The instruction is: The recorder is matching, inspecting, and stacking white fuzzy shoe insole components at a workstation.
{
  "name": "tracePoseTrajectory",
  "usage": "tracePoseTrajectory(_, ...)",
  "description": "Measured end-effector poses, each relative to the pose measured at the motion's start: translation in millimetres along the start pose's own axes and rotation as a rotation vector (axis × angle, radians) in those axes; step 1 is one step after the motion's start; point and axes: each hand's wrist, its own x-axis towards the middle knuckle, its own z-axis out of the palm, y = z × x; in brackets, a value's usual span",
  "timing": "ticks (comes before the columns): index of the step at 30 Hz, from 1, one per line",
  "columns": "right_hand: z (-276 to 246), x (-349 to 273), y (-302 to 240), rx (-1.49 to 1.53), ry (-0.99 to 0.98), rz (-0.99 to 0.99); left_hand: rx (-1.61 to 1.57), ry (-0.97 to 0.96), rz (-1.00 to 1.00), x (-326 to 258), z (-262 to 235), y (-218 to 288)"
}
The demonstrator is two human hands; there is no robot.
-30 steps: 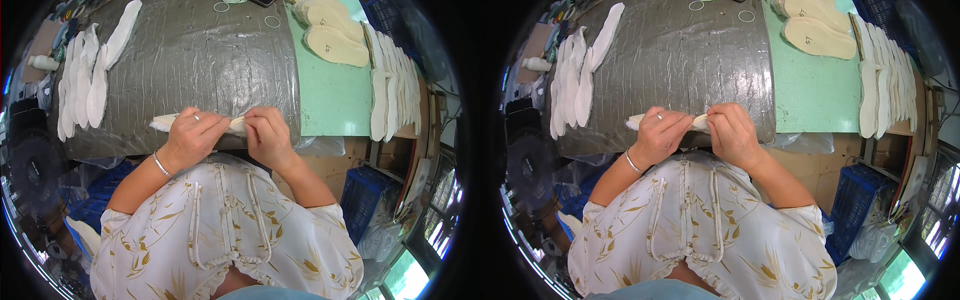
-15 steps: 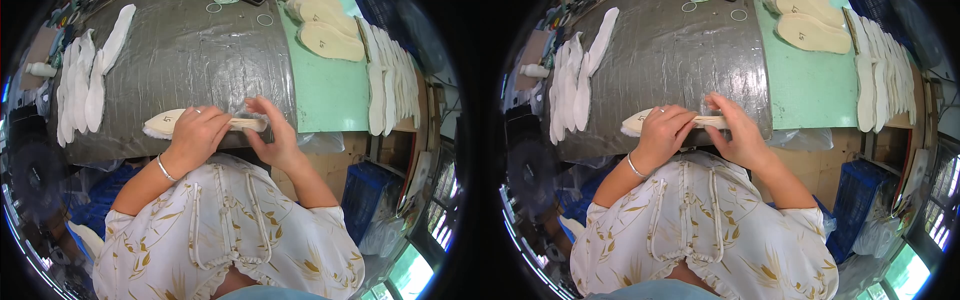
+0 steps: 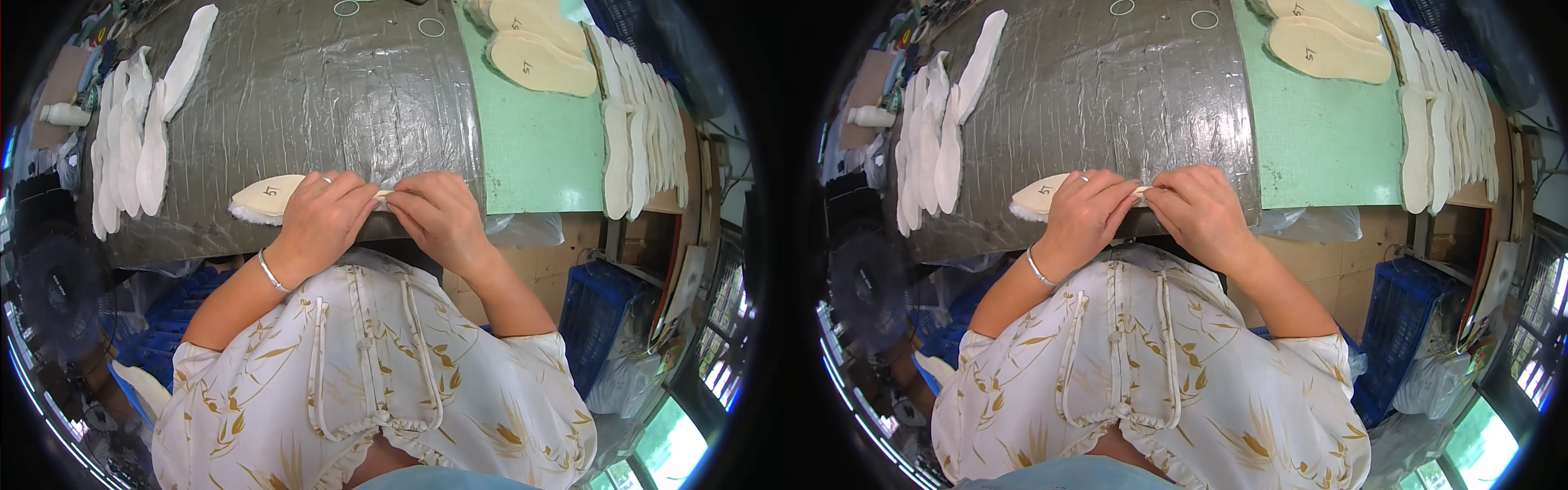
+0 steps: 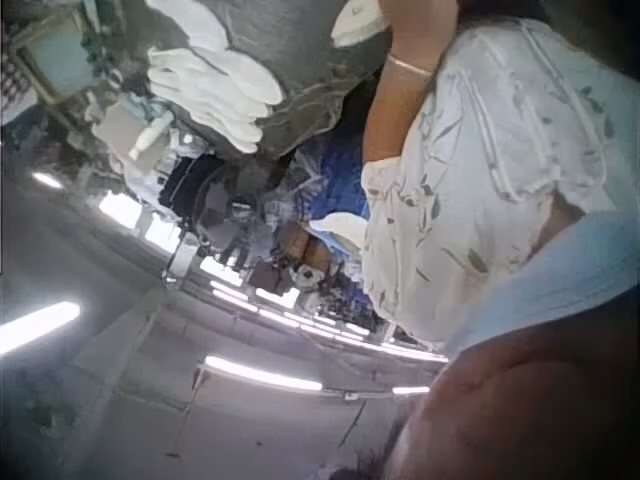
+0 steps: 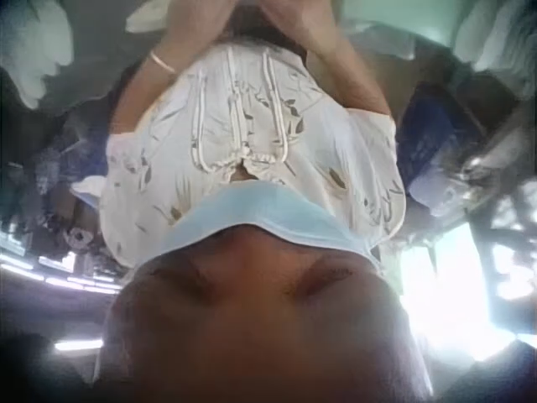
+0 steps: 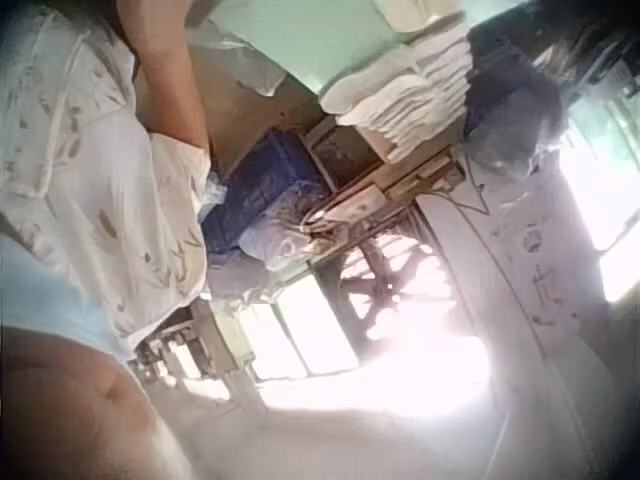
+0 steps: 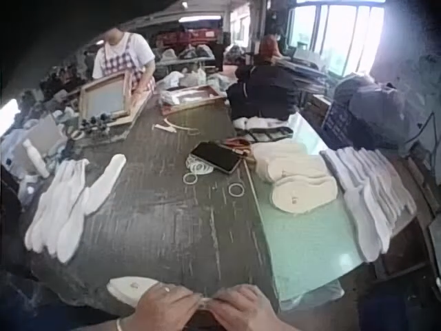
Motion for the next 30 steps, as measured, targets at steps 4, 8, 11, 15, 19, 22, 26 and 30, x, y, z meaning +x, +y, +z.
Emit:
tracePoseTrajectory(4,-3,0,6,0.004,-0.006,0.031,0.035,-0.015,0.015,2,2,-1)
tracePoseTrajectory(8,-7,-3,11,-0.009,-0.007,0.058,0.052,-0.017,0.015,5,3,-2)
tracePoseTrajectory(11,-9,-1,10,0.008,-0.016,0.048,0.047,-0.016,0.007,5,4,-3)
tracePoseTrajectory(15,-8,0,10,0.02,-0.01,0.048,0.056,-0.018,0.017,6,3,-3)
tracePoseTrajectory(19,-8,0,7,-0.055,-0.015,0.051,0.042,-0.015,0.016,6,4,-4)
tracePoseTrajectory(22,-9,1,3,-0.087,-0.023,0.062,0.039,-0.009,0.016,6,4,-3)
tracePoseTrajectory(26,-8,7,-1,-0.135,-0.085,0.066,0.039,-0.003,0.02,5,5,-4)
tracePoseTrajectory(30,-2,8,4,-0.116,-0.108,-0.041,0.042,0.012,0.043,1,9,-8)
